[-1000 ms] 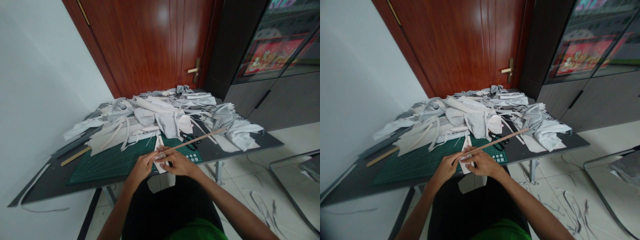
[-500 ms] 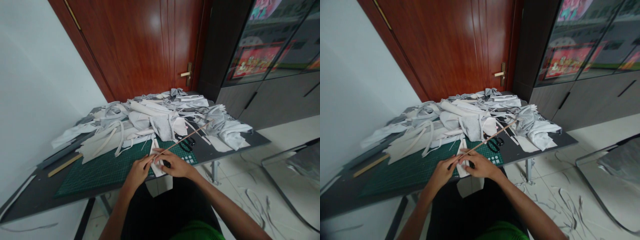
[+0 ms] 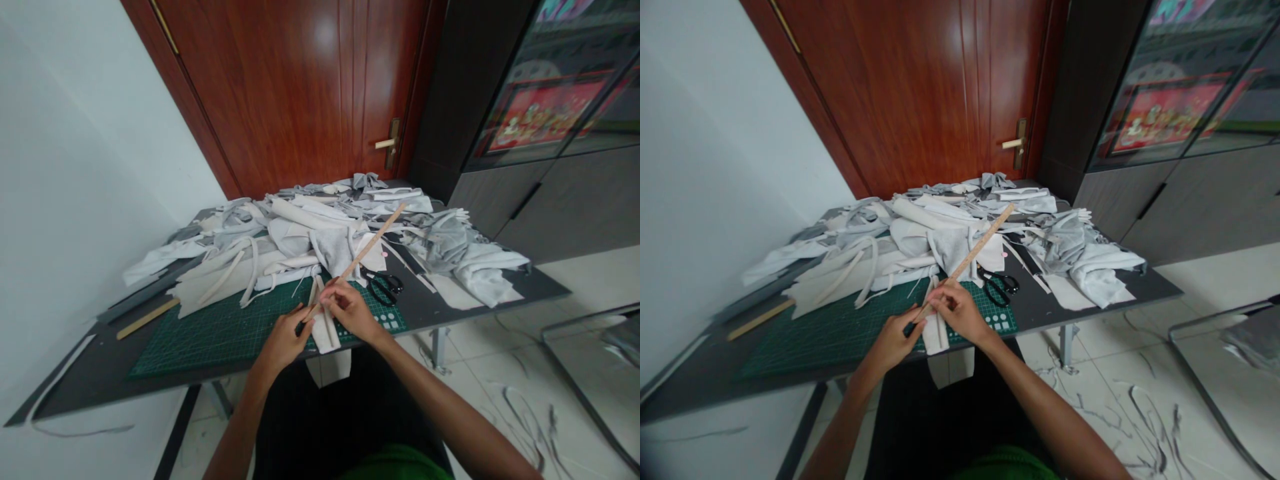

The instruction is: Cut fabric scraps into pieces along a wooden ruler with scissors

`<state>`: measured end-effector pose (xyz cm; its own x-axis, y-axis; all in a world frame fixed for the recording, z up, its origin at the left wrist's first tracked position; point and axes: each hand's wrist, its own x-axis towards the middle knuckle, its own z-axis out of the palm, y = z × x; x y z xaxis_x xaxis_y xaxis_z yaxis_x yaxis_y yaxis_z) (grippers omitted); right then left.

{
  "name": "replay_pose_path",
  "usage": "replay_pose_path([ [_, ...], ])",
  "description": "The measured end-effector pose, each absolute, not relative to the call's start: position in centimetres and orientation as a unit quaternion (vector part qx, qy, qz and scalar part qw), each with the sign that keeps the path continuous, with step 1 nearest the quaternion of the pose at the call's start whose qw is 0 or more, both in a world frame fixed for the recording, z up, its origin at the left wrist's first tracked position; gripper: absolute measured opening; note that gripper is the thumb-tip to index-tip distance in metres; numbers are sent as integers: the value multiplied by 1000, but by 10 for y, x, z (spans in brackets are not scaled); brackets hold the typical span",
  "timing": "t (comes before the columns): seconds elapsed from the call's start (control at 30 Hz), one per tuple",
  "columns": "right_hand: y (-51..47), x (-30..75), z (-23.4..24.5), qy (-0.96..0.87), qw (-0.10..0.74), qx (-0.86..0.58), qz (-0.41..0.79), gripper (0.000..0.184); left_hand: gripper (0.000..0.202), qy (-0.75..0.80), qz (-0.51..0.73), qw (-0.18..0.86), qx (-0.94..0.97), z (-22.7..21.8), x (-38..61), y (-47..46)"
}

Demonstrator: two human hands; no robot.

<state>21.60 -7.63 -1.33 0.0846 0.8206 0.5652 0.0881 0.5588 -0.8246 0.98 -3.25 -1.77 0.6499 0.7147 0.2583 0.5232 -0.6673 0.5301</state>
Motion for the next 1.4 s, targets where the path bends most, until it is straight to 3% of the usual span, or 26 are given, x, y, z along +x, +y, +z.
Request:
replay_pose_path([
  [0.13, -73, 211, -12, -612, 646, -384, 248, 11, 40, 345, 246, 218, 879, -12, 11, -36],
  [0.5, -79, 213, -12, -631, 640, -365, 244, 12, 50, 318, 250, 248, 880, -8, 11, -41],
  [0.87, -87, 215, -7, -675, 600, -353, 244, 31, 66, 309, 232, 270, 882, -4, 9, -43],
  [1.13, -83, 217, -14, -644, 613, -393, 235, 21, 59, 309, 239, 254, 885, -7, 9, -43],
  [1.4, -81, 217, -20, -651, 573, -391, 308, 17, 41, 320, 258, 259, 874, -3, 14, -45],
])
